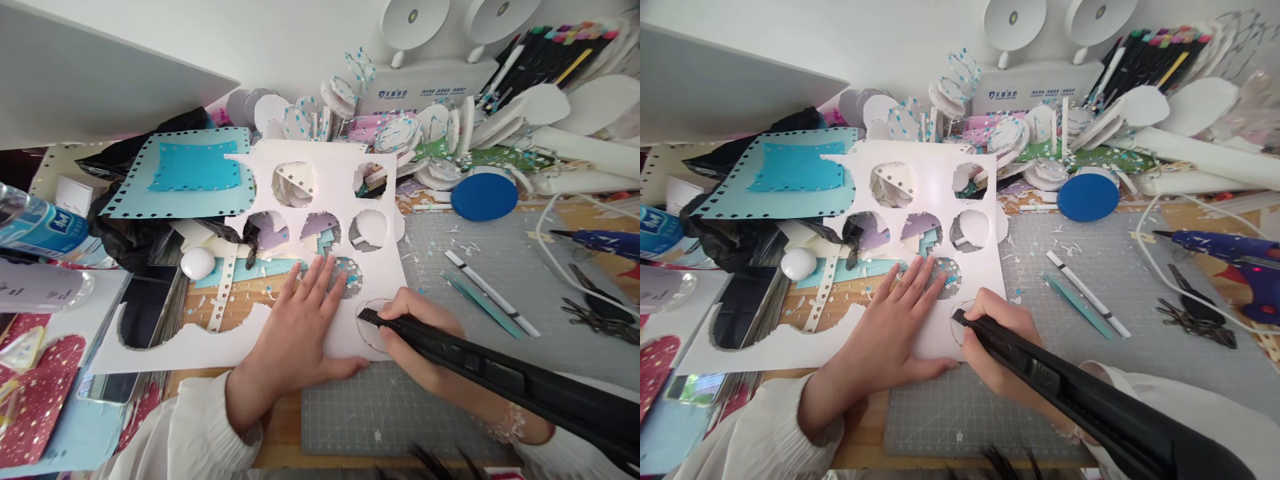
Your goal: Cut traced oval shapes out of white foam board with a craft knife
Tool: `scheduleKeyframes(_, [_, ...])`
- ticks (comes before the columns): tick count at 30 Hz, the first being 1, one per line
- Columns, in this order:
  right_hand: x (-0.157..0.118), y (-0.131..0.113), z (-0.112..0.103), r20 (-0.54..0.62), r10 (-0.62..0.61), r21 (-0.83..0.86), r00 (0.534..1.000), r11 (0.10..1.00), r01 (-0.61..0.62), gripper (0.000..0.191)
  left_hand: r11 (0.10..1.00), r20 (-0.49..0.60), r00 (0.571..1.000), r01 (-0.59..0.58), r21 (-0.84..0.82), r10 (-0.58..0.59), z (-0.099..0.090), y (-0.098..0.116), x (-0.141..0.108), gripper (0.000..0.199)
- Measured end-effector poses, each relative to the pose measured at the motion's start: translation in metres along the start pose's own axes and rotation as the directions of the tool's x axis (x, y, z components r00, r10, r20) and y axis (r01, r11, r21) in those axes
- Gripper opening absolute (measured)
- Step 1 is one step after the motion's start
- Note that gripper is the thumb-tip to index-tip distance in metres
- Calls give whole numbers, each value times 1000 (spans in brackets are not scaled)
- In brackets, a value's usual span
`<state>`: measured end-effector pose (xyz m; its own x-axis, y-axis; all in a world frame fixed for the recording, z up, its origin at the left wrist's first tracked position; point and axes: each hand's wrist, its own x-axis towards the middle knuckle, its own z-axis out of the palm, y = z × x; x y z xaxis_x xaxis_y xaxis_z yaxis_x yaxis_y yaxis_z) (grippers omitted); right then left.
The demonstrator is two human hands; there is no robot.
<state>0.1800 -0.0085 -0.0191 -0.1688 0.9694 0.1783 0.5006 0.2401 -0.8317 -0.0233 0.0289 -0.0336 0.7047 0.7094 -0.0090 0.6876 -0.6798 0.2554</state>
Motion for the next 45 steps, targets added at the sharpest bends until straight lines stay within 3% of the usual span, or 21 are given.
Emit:
scheduleKeyframes(7, [-4,5,4,54,-24,-42,998,999,26,17,1000,0,1000,-1,8,1,-1,0,0,104])
scheduleKeyframes(15, [-2,5,8,119,-170,-67,978,982,179,20,1000,-16,1000,3,17,-2,0,1,0,102])
scheduleKeyframes(23, [0,7,3,190,-224,-6,956,973,229,27,1000,2,1000,12,3,-12,-1,0,0,104])
scheduleKeyframes(27, [-3,8,-3,178,-181,46,967,983,175,20,1000,3,1000,12,2,-12,-1,0,0,105])
scheduleKeyframes(31, [0,6,-7,9,13,64,1000,998,-13,14,1000,9,1000,10,1,-10,-1,0,0,105])
scheduleKeyframes(35, [7,2,-4,-37,144,85,989,986,-141,13,1000,10,1000,9,7,-9,-1,0,1,106])
scheduleKeyframes(45, [7,-1,2,-67,199,26,978,980,-197,13,1000,-8,1000,-2,20,2,1,-1,0,104])
